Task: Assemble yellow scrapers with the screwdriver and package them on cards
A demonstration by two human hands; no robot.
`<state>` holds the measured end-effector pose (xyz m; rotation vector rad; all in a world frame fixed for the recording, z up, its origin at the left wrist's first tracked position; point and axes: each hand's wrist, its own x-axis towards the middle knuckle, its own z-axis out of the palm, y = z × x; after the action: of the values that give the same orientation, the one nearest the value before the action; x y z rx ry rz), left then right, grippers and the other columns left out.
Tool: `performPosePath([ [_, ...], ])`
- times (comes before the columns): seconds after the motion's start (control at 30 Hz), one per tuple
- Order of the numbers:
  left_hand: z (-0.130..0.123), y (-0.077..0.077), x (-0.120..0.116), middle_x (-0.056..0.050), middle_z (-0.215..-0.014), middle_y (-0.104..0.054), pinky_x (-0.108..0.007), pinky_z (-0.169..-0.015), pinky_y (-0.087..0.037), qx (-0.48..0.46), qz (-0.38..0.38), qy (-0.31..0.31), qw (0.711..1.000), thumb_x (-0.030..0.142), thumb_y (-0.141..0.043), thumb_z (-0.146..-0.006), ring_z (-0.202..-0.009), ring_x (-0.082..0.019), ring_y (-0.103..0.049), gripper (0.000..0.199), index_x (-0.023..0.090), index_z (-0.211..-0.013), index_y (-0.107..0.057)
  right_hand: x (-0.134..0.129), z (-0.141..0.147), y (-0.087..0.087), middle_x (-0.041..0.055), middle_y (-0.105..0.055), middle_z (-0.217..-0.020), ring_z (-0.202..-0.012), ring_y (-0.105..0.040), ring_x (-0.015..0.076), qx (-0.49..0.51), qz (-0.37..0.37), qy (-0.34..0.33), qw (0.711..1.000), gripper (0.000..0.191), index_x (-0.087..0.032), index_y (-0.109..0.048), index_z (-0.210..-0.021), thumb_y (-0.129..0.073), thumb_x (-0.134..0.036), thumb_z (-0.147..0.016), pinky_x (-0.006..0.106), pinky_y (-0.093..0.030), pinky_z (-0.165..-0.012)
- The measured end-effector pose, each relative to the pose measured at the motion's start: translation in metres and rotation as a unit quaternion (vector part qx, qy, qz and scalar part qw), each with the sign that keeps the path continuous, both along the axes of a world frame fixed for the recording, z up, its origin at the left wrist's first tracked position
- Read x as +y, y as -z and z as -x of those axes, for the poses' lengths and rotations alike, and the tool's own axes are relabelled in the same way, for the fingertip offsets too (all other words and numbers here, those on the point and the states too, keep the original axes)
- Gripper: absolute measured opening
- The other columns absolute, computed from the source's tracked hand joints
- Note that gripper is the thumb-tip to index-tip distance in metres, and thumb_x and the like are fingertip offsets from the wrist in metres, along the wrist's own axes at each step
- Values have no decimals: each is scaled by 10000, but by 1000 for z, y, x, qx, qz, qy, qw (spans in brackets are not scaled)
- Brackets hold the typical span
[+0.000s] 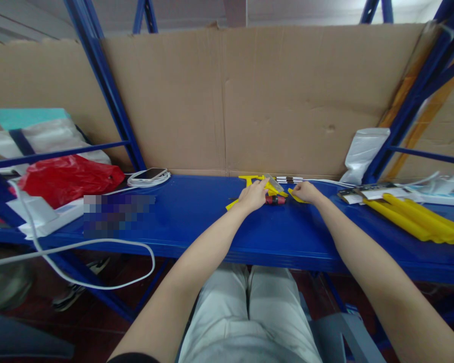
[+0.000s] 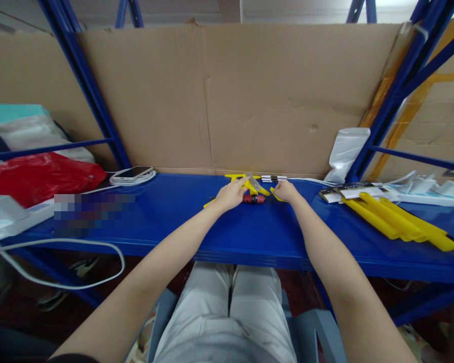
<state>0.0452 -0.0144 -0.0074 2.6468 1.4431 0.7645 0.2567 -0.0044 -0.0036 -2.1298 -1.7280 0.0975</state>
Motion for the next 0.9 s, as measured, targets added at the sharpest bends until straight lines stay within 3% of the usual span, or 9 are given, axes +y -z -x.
performPosePath([
  [0.37,0,-2,-3,-104,-1344,-543,-387,-1003,-422,0,1,-4,1000,250,-400,-933,-1220,-245,-520,477,223,-1409,-415,-9,-7,-12,97,-667,-634,-610,-632,180,-107,88,-18,990,174,-165,-646,-570,-609,-218,-731,233,-417,-526],
  [0.5,0,-2,-3,-99,-1357,-534,-383,-1003,-424,1,3,-5,1000,257,-397,-936,-1223,-239,-519,480,231,-1415,-406,-8,-9,-12,76,-619,-552,-598,-617,181,-74,45,-15,996,194,-172,-603,-518,-638,-185,-708,236,-412,-535],
  [0.6,0,-1,-3,-94,-1362,-533,-378,-1012,-419,1,3,-1,1000,256,-390,-938,-1236,-231,-509,485,221,-1421,-394,-7,-6,-13,40,-565,-506,-566,-581,153,18,-26,-5,999,237,-171,-559,-513,-612,-171,-744,227,-394,-533],
  [0.7,0,-1,-3,-89,-1369,-531,-375,-1026,-409,-1,6,3,1000,251,-401,-934,-1258,-222,-490,485,225,-1419,-392,-9,2,-16,4,-515,-484,-489,-502,108,170,-85,-10,982,246,-169,-528,-562,-547,-161,-807,213,-377,-505],
  [0.8,0,-1,-4,-97,-1364,-535,-386,-1026,-408,1,8,4,1000,246,-414,-928,-1250,-230,-500,489,221,-1416,-390,-12,11,-20,-13,-500,-502,-455,-450,91,327,-127,-24,936,205,-169,-521,-637,-502,-159,-840,210,-371,-484],
  [0.9,-1,-2,-4,-103,-1346,-546,-397,-1010,-420,4,10,7,1000,253,-425,-924,-1233,-239,-516,489,215,-1410,-380,-16,17,-24,1,-551,-577,-483,-475,96,454,-123,-61,880,138,-170,-523,-698,-496,-159,-834,217,-392,-504],
])
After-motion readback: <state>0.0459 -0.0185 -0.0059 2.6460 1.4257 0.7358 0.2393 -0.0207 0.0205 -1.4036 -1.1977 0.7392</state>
